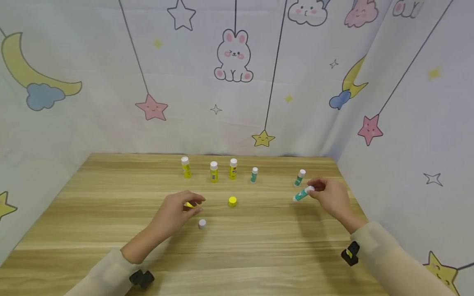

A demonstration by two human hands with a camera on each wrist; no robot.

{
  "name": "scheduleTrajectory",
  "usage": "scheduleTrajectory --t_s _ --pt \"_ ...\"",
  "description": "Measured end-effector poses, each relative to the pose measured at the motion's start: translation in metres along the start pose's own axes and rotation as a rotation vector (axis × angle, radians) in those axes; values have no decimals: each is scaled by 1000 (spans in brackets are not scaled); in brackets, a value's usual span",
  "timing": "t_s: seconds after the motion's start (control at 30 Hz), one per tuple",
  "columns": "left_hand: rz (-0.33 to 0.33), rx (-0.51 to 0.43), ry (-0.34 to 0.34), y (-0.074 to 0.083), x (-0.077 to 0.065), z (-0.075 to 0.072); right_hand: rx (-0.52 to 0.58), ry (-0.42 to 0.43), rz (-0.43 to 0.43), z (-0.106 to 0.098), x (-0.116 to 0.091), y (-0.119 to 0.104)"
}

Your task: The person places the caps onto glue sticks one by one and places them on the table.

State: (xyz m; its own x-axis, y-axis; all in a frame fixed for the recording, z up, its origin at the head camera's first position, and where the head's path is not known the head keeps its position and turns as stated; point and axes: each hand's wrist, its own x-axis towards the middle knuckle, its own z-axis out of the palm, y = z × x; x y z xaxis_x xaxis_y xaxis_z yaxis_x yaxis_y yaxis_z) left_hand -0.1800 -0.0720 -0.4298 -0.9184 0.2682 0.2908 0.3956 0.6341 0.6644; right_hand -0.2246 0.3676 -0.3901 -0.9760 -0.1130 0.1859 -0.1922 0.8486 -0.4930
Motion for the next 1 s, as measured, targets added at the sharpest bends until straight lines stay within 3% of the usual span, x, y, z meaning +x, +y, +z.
scheduleTrajectory --t_s 0.43,1.0 --pt "0 8 12 -3 -4 2 -142 42 -39 -6 39 35" --pt "15 1 -1 -4 -2 1 -134 -48 -47 8 71 35"
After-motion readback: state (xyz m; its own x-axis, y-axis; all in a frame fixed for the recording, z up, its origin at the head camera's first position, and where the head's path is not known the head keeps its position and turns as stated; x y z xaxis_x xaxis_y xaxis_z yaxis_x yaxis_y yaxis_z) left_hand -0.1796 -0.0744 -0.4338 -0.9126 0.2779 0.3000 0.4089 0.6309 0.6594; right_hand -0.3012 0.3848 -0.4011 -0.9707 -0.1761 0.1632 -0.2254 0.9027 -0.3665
